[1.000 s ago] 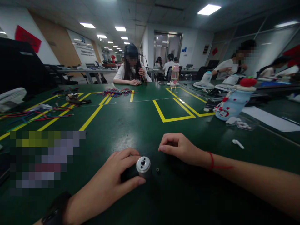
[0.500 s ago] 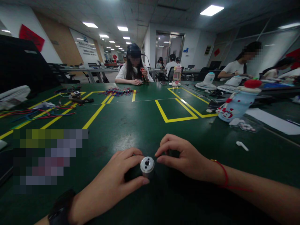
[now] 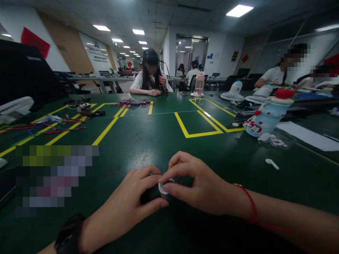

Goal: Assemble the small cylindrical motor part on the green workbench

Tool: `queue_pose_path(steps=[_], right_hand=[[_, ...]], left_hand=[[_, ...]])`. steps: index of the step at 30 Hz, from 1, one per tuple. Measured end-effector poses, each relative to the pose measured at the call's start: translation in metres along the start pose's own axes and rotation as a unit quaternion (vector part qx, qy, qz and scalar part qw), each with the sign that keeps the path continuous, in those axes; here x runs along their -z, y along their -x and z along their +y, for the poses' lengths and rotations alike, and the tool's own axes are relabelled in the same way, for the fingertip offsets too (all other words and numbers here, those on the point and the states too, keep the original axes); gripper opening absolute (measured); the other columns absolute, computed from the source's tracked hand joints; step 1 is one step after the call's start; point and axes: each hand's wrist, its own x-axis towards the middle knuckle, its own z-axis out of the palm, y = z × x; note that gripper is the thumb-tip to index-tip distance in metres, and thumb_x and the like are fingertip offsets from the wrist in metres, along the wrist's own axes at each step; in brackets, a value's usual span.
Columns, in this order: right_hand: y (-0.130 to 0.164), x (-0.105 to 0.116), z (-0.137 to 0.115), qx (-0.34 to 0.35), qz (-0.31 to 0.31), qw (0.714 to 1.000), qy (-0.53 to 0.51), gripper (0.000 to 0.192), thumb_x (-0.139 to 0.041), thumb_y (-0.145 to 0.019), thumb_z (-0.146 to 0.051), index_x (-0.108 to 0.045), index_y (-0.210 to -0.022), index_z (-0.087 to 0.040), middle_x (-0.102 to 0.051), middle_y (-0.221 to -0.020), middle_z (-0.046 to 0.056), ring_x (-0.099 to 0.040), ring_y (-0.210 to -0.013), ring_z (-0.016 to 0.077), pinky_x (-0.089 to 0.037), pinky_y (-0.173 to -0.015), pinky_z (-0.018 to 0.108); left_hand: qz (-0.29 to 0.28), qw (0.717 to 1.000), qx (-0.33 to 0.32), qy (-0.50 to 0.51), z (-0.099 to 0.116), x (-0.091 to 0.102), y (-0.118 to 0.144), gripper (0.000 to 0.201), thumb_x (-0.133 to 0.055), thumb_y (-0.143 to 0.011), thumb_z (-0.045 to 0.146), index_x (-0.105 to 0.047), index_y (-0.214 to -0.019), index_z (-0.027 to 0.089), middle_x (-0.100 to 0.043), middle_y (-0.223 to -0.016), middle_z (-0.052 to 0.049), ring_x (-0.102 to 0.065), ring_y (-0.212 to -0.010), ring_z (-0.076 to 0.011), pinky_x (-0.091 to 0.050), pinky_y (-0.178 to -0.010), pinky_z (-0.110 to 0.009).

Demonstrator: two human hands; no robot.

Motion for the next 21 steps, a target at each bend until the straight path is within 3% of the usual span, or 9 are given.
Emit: queue_pose_path(steps=[3,5,9,12,17,21], right_hand=[[0.004,0.009,0.007,-0.019,0.014,0.998,-0.054,0.022,-0.066,-0.084,-0.029,-0.071,-0.105,-0.022,-0.057,-0.100,0.003,-0.055,-0.083,0.0129,-0.046,-0.075,0.027],[0.004,0.016,0.023,-0.061,0.059,0.990,-0.114,0.025,-0.063,-0.086,-0.033,-0.069,-0.108,-0.022,-0.059,-0.097,0.003,-0.054,-0.077,0.0123,-0.045,-0.068,0.026],[0.001,0.033,0.068,-0.184,0.192,0.943,-0.200,0.024,-0.066,-0.081,-0.036,-0.069,-0.094,-0.016,-0.061,-0.080,0.002,-0.051,-0.065,0.0110,-0.040,-0.059,0.025],[-0.002,0.041,0.097,-0.211,0.242,0.920,-0.223,0.027,-0.062,-0.083,-0.039,-0.067,-0.091,-0.014,-0.058,-0.075,0.001,-0.048,-0.060,0.0098,-0.038,-0.055,0.025],[-0.001,0.043,0.110,-0.207,0.233,0.924,-0.221,0.028,-0.063,-0.082,-0.040,-0.068,-0.090,-0.014,-0.059,-0.074,0.001,-0.050,-0.059,0.0098,-0.038,-0.055,0.025],[0.000,0.036,0.087,-0.185,0.179,0.950,-0.179,0.021,-0.064,-0.083,-0.035,-0.070,-0.088,-0.015,-0.062,-0.075,0.001,-0.054,-0.066,0.0117,-0.042,-0.060,0.026]], left_hand=[[-0.007,1.000,0.008,0.007,0.004,0.000,-0.003,0.032,-0.064,-0.089,0.041,-0.057,-0.119,0.033,-0.054,-0.126,-0.002,-0.053,-0.112,-0.0269,-0.043,-0.095,-0.042],[-0.017,1.000,0.016,0.014,0.006,0.000,-0.005,0.029,-0.065,-0.089,0.041,-0.059,-0.115,0.030,-0.056,-0.122,-0.003,-0.054,-0.109,-0.0263,-0.044,-0.094,-0.041],[-0.024,0.999,0.020,0.022,0.007,-0.001,-0.009,0.026,-0.064,-0.089,0.040,-0.061,-0.112,0.029,-0.057,-0.118,-0.003,-0.055,-0.107,-0.0259,-0.045,-0.093,-0.040],[-0.030,0.999,0.023,0.027,0.004,-0.003,-0.013,0.025,-0.064,-0.089,0.040,-0.061,-0.111,0.029,-0.057,-0.117,-0.003,-0.055,-0.106,-0.0249,-0.046,-0.092,-0.039],[-0.033,0.999,0.024,0.029,0.000,-0.010,-0.019,0.025,-0.064,-0.089,0.038,-0.061,-0.112,0.030,-0.057,-0.117,-0.002,-0.055,-0.106,-0.0242,-0.046,-0.091,-0.038],[-0.029,0.999,0.023,0.025,0.000,-0.010,-0.019,0.025,-0.064,-0.089,0.039,-0.061,-0.112,0.030,-0.057,-0.117,-0.002,-0.055,-0.106,-0.0244,-0.046,-0.091,-0.038]])
